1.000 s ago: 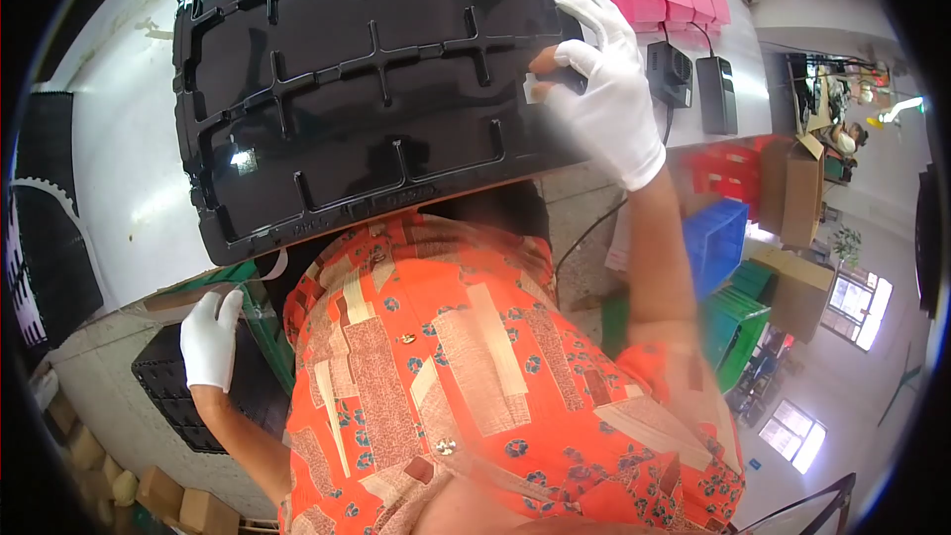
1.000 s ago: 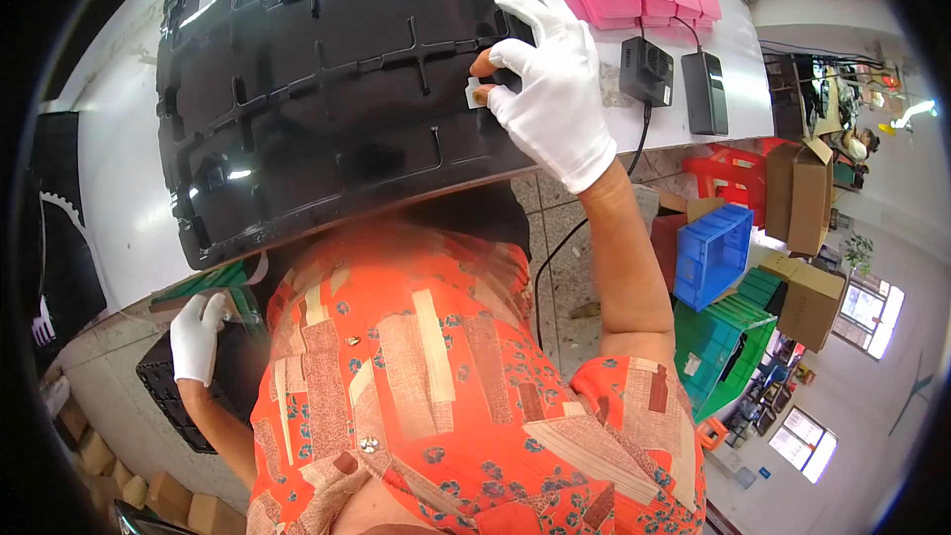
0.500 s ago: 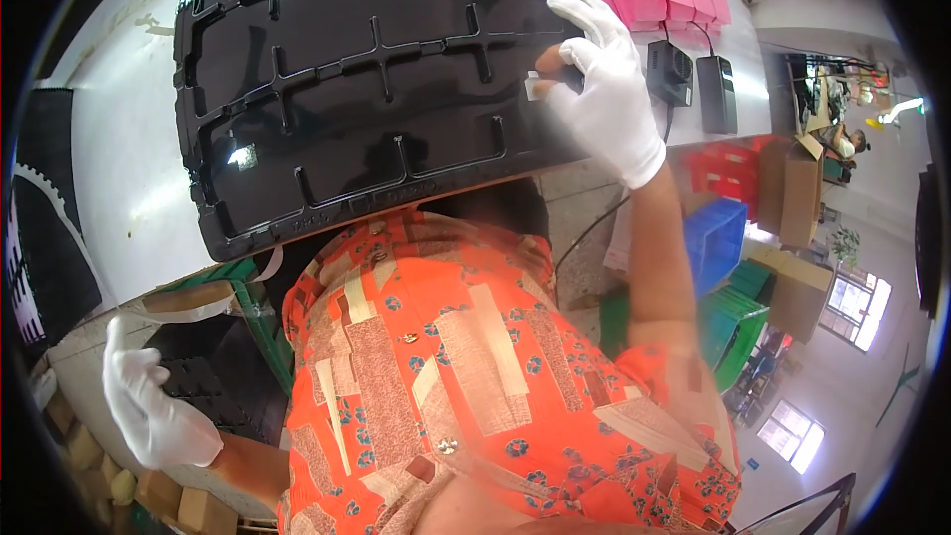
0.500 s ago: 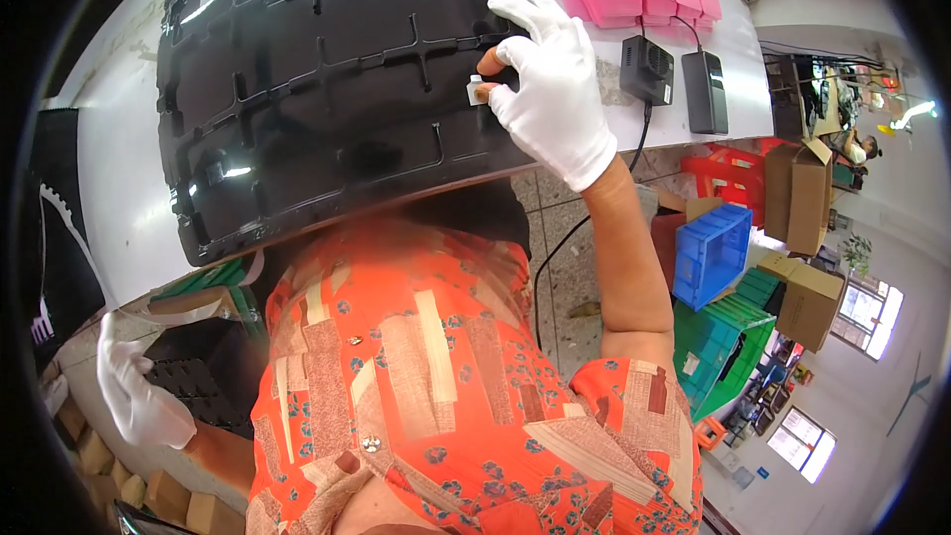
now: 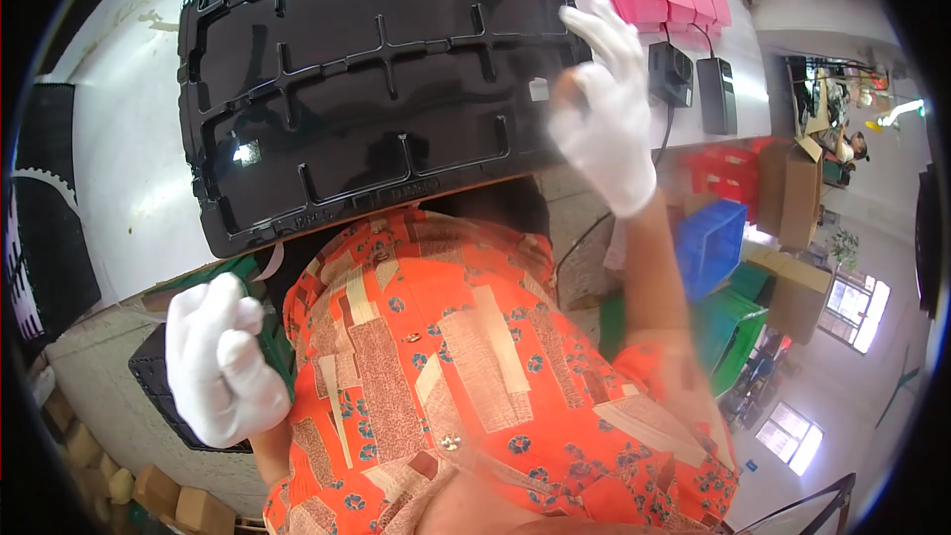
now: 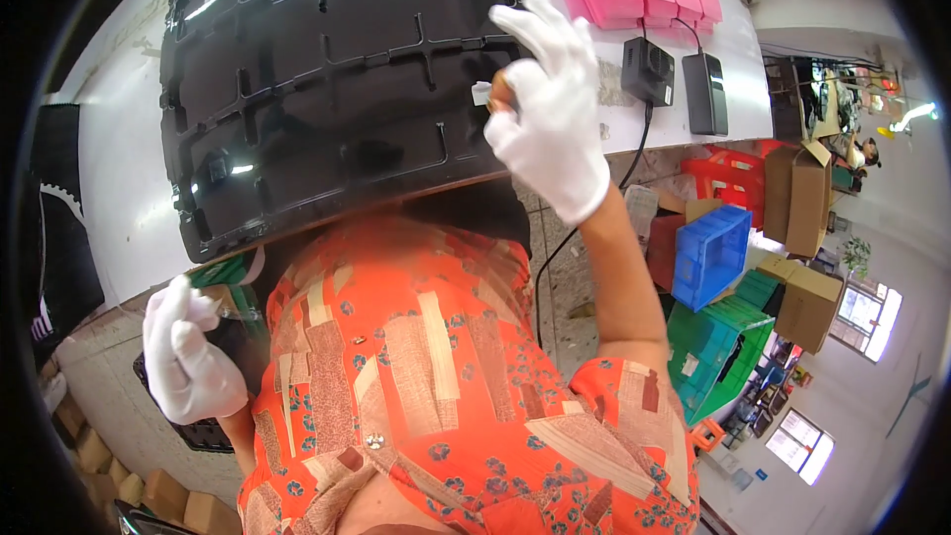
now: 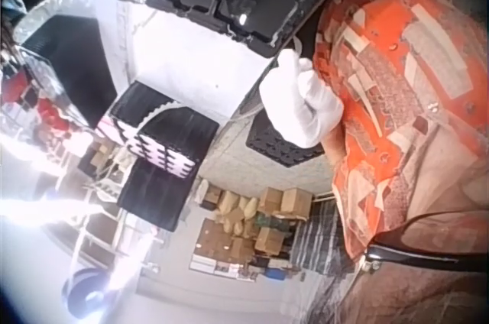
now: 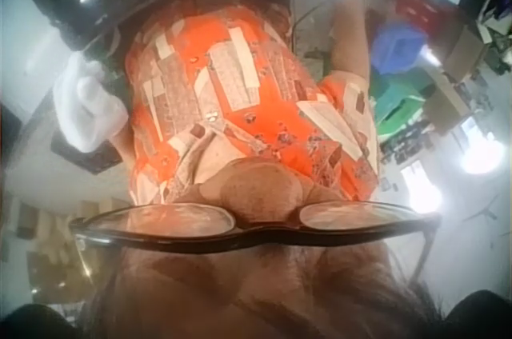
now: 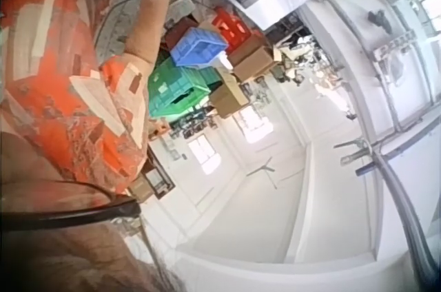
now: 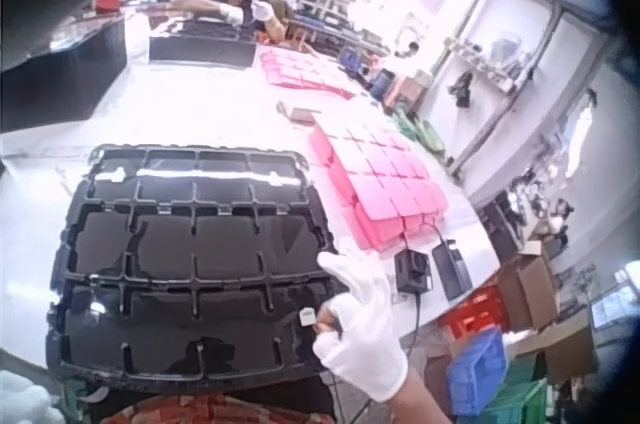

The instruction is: The person assembles protective packaging by applying white adhesive strips to a black plastic tray, then placing a pink foam insert into the tray by hand.

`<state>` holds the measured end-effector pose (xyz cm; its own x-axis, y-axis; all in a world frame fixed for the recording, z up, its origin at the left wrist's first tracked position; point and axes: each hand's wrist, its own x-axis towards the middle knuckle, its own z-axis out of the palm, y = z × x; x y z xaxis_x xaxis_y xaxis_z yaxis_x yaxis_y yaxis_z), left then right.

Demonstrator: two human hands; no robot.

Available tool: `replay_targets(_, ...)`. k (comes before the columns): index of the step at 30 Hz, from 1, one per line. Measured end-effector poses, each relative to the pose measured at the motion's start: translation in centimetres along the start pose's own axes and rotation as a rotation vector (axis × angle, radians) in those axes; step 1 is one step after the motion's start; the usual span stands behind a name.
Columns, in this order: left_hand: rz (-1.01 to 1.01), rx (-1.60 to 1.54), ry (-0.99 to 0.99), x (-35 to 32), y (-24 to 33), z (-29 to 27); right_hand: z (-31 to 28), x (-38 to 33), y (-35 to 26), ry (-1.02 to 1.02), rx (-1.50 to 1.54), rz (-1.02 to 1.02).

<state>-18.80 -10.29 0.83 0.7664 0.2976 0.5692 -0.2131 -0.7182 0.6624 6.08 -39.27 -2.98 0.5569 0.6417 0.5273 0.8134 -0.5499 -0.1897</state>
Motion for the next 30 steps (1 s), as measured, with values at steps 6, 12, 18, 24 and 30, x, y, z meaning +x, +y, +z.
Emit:
replay_targets(6, 0.007, -0.109, -0.224, 2.1, 1.1, 2.6, -0.1, -1.6, -1.4, 0.112, 0.113, 0.242)
replay_targets(12, 0.195, 0.027, -0.539, 3.6, 1.4, 4.6, 0.6, 0.5, 0.7, -0.034, -0.022, 0.089)
replay_targets(18, 0.203, -0.129, -0.453, 2.2, 0.1, 5.8, 0.5, 1.7, 0.9, -0.169, -0.092, -0.032)
replay_targets(24, 0.192, -0.152, -0.445, 2.3, 0.1, 6.2, 0.7, 1.4, 0.8, -0.157, -0.068, -0.022)
replay_targets(30, 0.210, -0.149, -0.472, 2.6, 0.3, 6.6, 0.0, 2.0, 0.8, -0.155, -0.041, -0.004)
